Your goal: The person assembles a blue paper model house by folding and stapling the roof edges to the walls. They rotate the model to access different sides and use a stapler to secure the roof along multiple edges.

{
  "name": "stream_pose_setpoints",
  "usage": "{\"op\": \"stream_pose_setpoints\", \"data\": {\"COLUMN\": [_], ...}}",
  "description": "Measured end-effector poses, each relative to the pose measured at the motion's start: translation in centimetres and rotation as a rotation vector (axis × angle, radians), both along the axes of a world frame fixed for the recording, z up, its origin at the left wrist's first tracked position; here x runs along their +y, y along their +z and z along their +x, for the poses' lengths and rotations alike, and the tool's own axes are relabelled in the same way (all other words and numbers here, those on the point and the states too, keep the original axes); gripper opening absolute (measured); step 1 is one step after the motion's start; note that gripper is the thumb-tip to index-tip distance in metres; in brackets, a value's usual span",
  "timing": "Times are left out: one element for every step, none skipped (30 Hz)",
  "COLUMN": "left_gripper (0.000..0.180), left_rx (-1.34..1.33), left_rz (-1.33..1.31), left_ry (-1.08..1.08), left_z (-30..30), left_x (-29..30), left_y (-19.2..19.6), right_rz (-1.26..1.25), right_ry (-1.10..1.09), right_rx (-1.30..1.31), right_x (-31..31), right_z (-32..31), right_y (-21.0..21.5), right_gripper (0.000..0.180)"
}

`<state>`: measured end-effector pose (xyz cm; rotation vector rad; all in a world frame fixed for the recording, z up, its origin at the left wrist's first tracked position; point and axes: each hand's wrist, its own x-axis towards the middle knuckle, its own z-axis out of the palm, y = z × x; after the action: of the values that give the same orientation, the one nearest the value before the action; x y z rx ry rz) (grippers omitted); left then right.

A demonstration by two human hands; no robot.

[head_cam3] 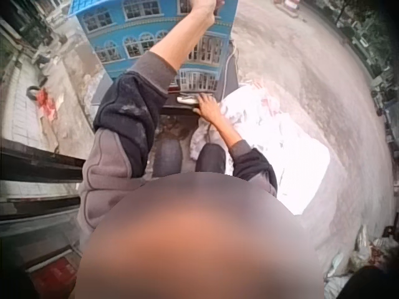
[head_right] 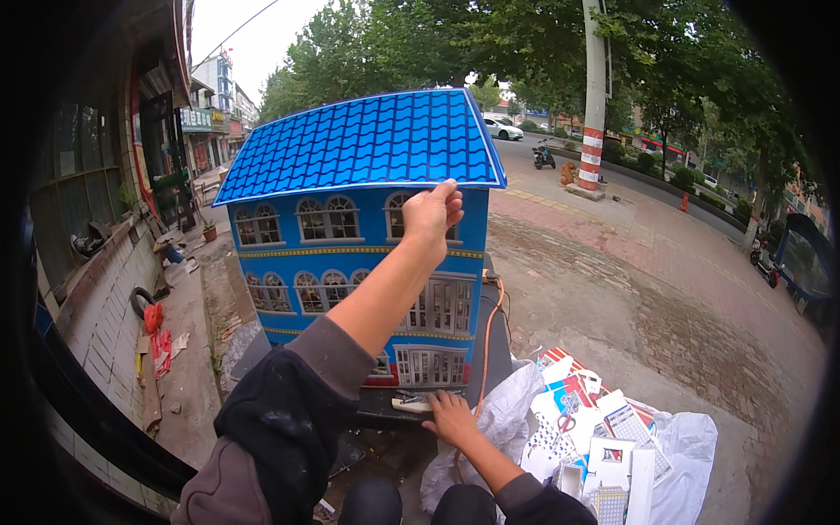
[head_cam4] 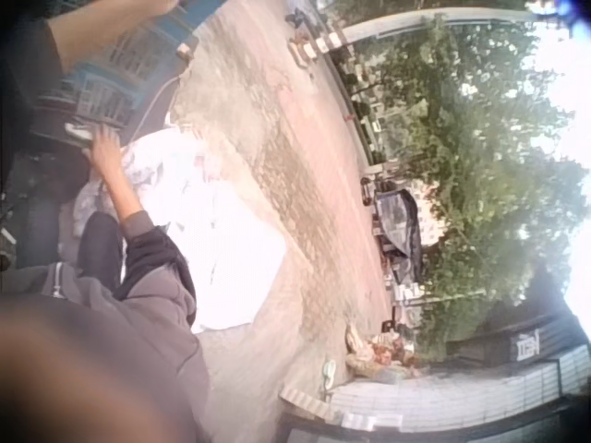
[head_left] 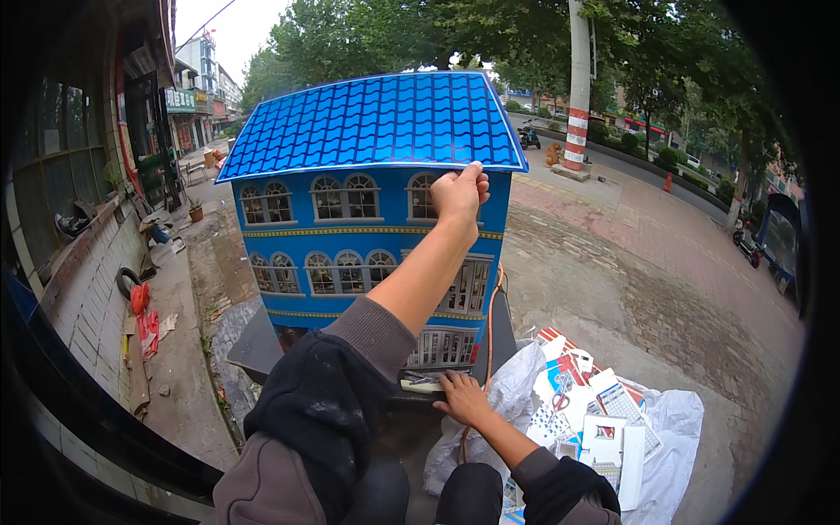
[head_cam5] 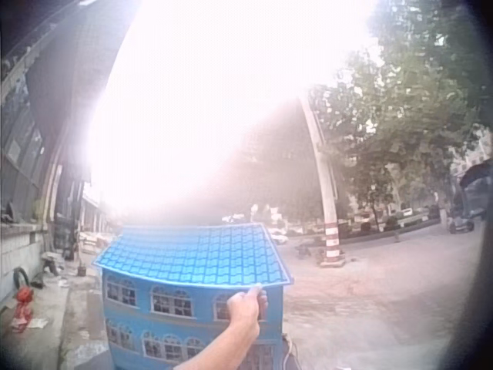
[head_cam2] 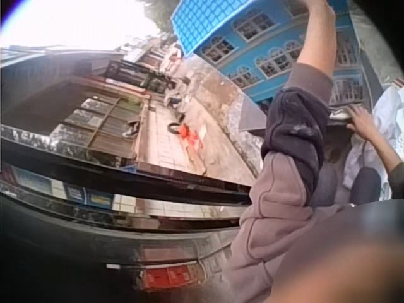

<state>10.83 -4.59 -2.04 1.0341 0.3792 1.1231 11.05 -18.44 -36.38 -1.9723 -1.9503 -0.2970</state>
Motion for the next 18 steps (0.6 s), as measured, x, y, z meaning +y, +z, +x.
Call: {"op": "stream_pose_setpoints", "data": {"left_gripper": [0.013, 0.014, 0.015, 0.016, 0.016, 0.017, 0.017, 0.019, 0.020, 0.020, 0.021, 0.020, 0.020, 0.020, 0.020, 0.019, 0.019, 0.019], "left_rx": [-0.016, -0.033, -0.048, -0.049, -0.051, -0.054, -0.047, -0.052, -0.043, -0.041, -0.029, -0.026, -0.013, 0.006, -0.006, -0.022, -0.010, 0.009], "left_rz": [0.004, -0.008, -0.022, -0.020, -0.018, -0.019, -0.029, -0.016, -0.020, -0.024, -0.020, -0.019, -0.015, -0.005, -0.011, -0.011, 0.004, 0.010], "left_ry": [0.002, 0.006, 0.007, 0.015, 0.023, 0.024, 0.020, 0.033, 0.046, 0.052, 0.039, 0.054, 0.056, 0.047, 0.033, 0.035, 0.036, 0.048], "left_z": [0.1, 0.3, 0.5, 0.6, 0.8, 0.9, 1.0, 1.1, 1.2, 1.1, 1.1, 1.0, 0.9, 0.9, 0.9, 0.9, 1.0, 1.0], "left_x": [0.0, 0.0, -0.1, -0.2, -0.2, -0.2, -0.3, -0.3, -0.3, -0.3, -0.3, -0.3, -0.2, -0.2, -0.1, 0.0, 0.2, 0.3], "left_y": [0.0, 0.0, 0.0, -0.1, -0.1, -0.1, -0.1, -0.1, 0.0, 0.0, 0.0, 0.0, 0.0, 0.1, 0.1, -0.1, -0.1, -0.3], "right_rz": [-0.031, 0.001, -0.038, -0.070, -0.075, -0.075, -0.078, -0.089, -0.125, -0.162, -0.197, -0.220, -0.237, -0.253, -0.230, -0.200, -0.191, -0.145], "right_ry": [-0.040, -0.015, -0.028, -0.039, -0.039, -0.039, -0.040, -0.029, -0.031, -0.039, -0.051, -0.072, -0.099, -0.135, -0.163, -0.206, -0.289, -0.329], "right_rx": [-0.055, -0.050, -0.048, -0.046, -0.051, -0.053, -0.046, -0.098, -0.112, -0.123, -0.134, -0.109, -0.084, -0.056, 0.120, 0.299, 0.462, 0.651], "right_x": [0.2, 0.3, 0.2, 0.3, 0.6, 0.8, 0.9, 1.2, 1.5, 1.6, 1.6, 1.5, 1.3, 1.0, 0.2, -1.0, -2.4, -3.4], "right_z": [0.5, 0.9, 1.3, 1.7, 2.1, 2.3, 2.5, 2.5, 2.4, 2.2, 1.8, 1.4, 0.9, 0.4, 0.1, -0.1, -0.2, 0.2], "right_y": [-1.0, -1.6, -2.0, -2.0, -1.9, -1.8, -1.6, -1.4, -1.2, -1.0, -0.7, -0.4, 0.2, 0.9, 2.0, 3.3, 5.1, 7.4], "right_gripper": [0.069, 0.072, 0.076, 0.079, 0.082, 0.085, 0.089, 0.092, 0.089, 0.086, 0.083, 0.077, 0.071, 0.065, 0.061, 0.057, 0.053, 0.050]}}
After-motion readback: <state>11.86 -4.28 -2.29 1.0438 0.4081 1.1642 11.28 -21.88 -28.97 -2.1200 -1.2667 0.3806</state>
